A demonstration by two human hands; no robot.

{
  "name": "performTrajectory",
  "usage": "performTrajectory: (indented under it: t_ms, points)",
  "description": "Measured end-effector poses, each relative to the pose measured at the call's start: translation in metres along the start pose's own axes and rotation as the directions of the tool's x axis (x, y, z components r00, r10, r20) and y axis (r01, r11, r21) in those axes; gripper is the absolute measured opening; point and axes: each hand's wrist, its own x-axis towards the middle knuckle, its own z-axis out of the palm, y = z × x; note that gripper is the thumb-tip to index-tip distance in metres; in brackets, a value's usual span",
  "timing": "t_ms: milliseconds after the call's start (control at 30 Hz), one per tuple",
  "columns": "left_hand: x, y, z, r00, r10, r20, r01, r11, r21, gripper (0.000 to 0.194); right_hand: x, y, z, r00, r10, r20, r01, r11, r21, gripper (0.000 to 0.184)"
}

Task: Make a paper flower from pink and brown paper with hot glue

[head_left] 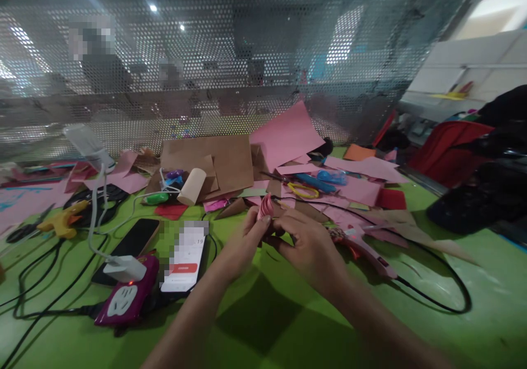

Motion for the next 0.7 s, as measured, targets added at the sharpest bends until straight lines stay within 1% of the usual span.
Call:
performTrajectory:
  t_ms: [233,467,700]
  points:
    - [0.0009,0.0001,0.0005,1.000,-0.009,0.013,0.009,1.000,-0.007,0.023,0.0000,0.0011,0.0006,1.000,0.012,0.014,-0.012,0.999,-0.040,0.014]
    - [-0.0022,0.0049,0.0025,0.999,-0.039,0.016,0.040,0.999,-0.022,0.026,-0.0006,0.0006,-0.0001,0.999,0.025,0.026,-0.026,1.000,0.011,0.013]
    - [-0.0018,0.0050,0.0034,0.999,-0.026,0.026,0.026,1.000,-0.010,0.030,0.0002,-0.0003,0.0003,0.998,0.016,0.053,-0.017,0.999,0.033,0.016]
